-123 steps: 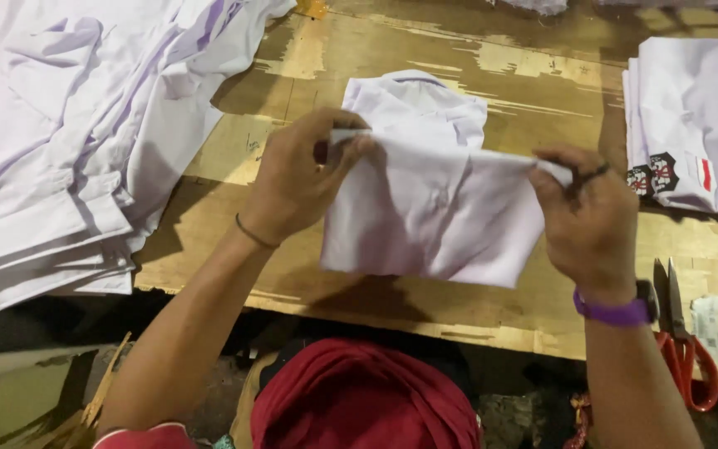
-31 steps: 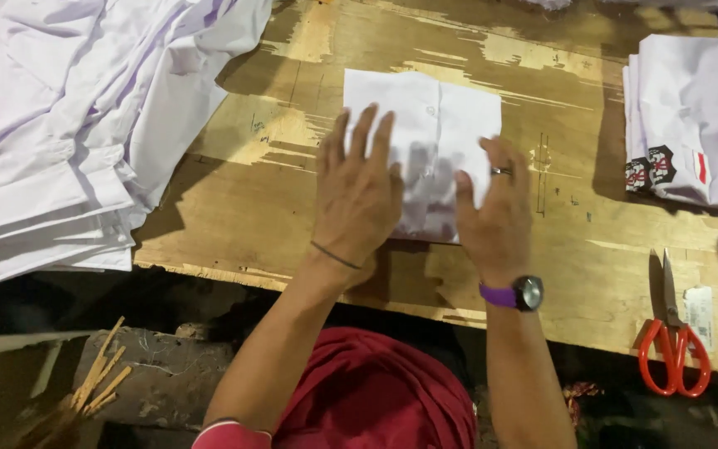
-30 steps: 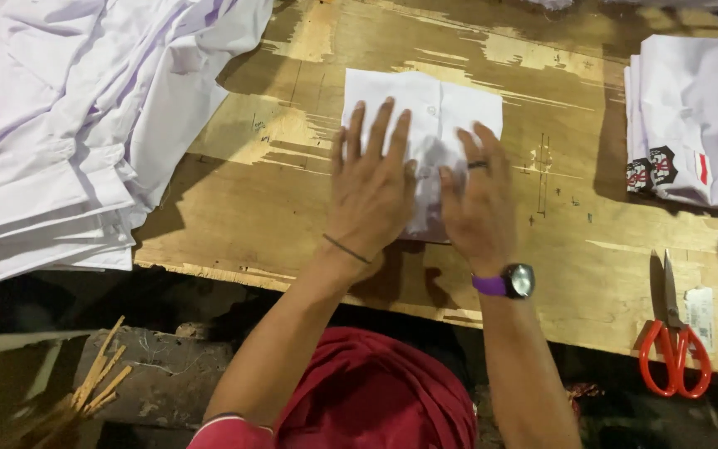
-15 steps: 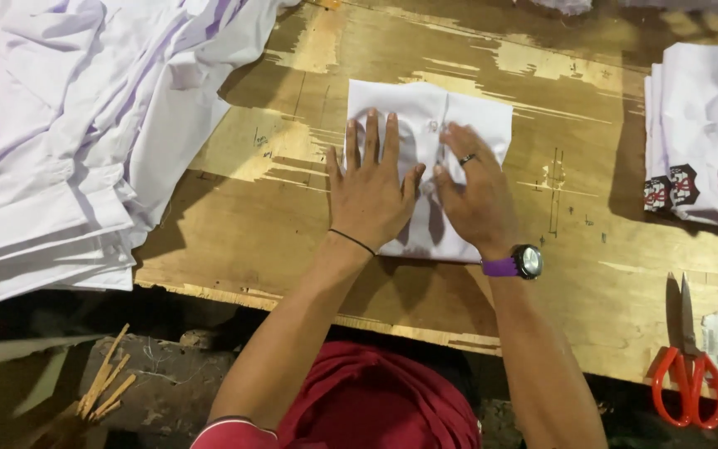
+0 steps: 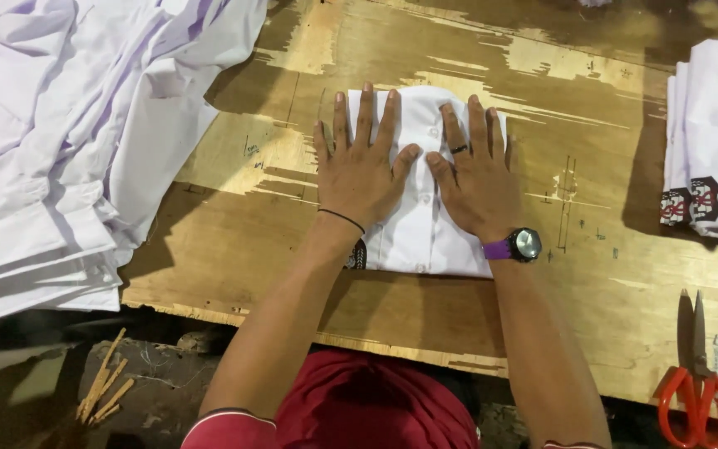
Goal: Folding a white collared shirt neatly on a wooden workbench.
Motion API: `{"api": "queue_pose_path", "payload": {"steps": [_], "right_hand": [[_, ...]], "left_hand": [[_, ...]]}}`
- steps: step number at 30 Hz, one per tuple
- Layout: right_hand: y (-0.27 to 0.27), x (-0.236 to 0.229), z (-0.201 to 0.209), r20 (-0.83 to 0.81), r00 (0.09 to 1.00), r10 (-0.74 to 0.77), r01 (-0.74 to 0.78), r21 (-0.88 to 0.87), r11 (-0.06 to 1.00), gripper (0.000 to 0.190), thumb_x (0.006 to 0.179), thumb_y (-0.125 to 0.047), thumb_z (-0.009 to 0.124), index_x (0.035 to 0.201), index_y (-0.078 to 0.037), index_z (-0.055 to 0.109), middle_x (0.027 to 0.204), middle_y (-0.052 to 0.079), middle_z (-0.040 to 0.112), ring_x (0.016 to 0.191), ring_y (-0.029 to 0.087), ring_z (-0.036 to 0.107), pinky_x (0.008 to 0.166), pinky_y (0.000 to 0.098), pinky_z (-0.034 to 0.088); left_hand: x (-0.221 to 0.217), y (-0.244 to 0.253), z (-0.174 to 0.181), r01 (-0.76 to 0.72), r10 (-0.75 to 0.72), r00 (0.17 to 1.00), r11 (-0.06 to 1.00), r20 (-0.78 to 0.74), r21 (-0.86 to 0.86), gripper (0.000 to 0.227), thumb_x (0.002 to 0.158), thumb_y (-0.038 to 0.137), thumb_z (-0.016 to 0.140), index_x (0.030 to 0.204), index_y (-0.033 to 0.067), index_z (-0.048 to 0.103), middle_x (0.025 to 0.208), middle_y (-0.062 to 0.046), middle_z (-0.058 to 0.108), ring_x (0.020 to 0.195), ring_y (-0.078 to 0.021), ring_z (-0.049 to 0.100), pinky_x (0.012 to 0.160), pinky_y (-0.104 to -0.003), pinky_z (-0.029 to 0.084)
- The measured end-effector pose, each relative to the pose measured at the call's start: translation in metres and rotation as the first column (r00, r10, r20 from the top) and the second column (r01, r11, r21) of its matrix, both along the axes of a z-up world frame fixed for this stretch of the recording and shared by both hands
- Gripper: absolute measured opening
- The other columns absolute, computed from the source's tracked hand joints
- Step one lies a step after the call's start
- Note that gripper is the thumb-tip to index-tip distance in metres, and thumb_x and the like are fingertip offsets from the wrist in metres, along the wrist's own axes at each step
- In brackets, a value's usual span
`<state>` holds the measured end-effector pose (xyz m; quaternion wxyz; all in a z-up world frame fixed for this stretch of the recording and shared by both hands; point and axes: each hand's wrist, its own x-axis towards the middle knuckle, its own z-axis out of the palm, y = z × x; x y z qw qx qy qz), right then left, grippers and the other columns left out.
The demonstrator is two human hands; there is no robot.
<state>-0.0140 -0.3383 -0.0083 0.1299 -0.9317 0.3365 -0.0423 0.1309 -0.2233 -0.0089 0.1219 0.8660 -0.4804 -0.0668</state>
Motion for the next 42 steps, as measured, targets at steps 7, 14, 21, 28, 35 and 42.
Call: {"api": "queue_pose_path", "payload": {"steps": [7, 14, 21, 28, 35, 42], "right_hand": [[0.049, -0.028, 0.02, 0.192, 0.979, 0.063, -0.048, -0.085, 0.995, 0.068, 0.109, -0.046, 0.045, 0.164, -0.008, 0.028, 0.172, 0.013, 0.01, 0.158, 0.041, 0.002, 0.117, 0.0787, 0.009], [0.124, -0.053, 0.013, -0.002, 0.932, 0.363, -0.344, -0.322, 0.882, 0.062, 0.096, -0.038, 0.058, 0.152, -0.015, 0.048, 0.159, 0.013, 0.045, 0.148, 0.038, 0.04, 0.116, 0.0606, 0.034], [0.088, -0.072, -0.002, 0.336, 0.886, 0.32, -0.133, -0.477, 0.869, 0.027, 0.096, -0.02, 0.061, 0.119, -0.018, 0.076, 0.116, -0.004, 0.076, 0.108, 0.017, 0.073, 0.092, 0.0316, 0.057], [0.045, -0.13, 0.118, 0.543, 0.832, -0.116, 0.069, 0.108, 0.992, 0.025, 0.105, -0.005, 0.05, 0.105, -0.013, 0.074, 0.083, 0.007, 0.066, 0.081, 0.022, 0.063, 0.077, 0.0405, 0.05], [-0.035, -0.181, 0.027, 0.463, 0.584, -0.667, 0.107, 0.771, 0.628, 0.032, 0.102, -0.028, 0.054, 0.128, -0.015, 0.067, 0.12, 0.006, 0.069, 0.105, 0.02, 0.068, 0.097, 0.0396, 0.052], [0.039, -0.196, 0.004, 0.188, 0.431, -0.882, 0.2, 0.934, 0.297, 0.036, 0.107, -0.029, 0.057, 0.133, -0.003, 0.061, 0.115, 0.011, 0.065, 0.1, 0.024, 0.066, 0.089, 0.041, 0.053]], "left_hand": [[0.017, 0.044, 0.024, -0.139, -0.144, 0.894, 0.812, -0.424, -0.567, 0.067, 0.112, 0.044, 0.029, 0.163, 0.0062, 0.009, 0.175, -0.015, 0.009, 0.163, -0.0289, 0.007, 0.135, -0.05, 0.005], [-0.014, 0.155, 0.045, -0.338, -0.144, 0.827, 0.646, -0.544, -0.685, 0.062, 0.11, 0.028, 0.046, 0.161, 0.0039, 0.021, 0.17, -0.018, 0.024, 0.162, -0.0329, 0.019, 0.133, -0.05, 0.021], [-0.019, 0.199, 0.034, -0.344, -0.138, 0.803, 0.687, -0.58, -0.64, 0.06, 0.105, 0.015, 0.054, 0.16, 0.0048, 0.031, 0.161, -0.021, 0.038, 0.151, -0.044, 0.03, 0.118, -0.063, 0.03], [-0.004, 0.152, 0.035, -0.551, -0.504, 0.324, 0.587, -0.8, -0.593, 0.079, 0.101, 0.033, 0.061, 0.162, 0.0095, 0.016, 0.16, -0.034, 0.024, 0.15, -0.057, 0.018, 0.12, -0.07, 0.013], [-0.013, 0.1, 0.034, -0.387, -0.495, -0.096, 0.818, -0.864, -0.426, 0.101, 0.087, 0.046, 0.077, 0.164, 0.0205, 0.017, 0.154, -0.033, 0.038, 0.138, -0.0548, 0.04, 0.108, -0.069, 0.03], [-0.024, 0.059, 0.021, -0.181, -0.221, 0.06, 0.957, -0.973, -0.229, 0.095, 0.082, 0.051, 0.081, 0.155, 0.0076, 0.039, 0.142, -0.029, 0.055, 0.124, -0.047, 0.063, 0.09, -0.057, 0.06]]}}
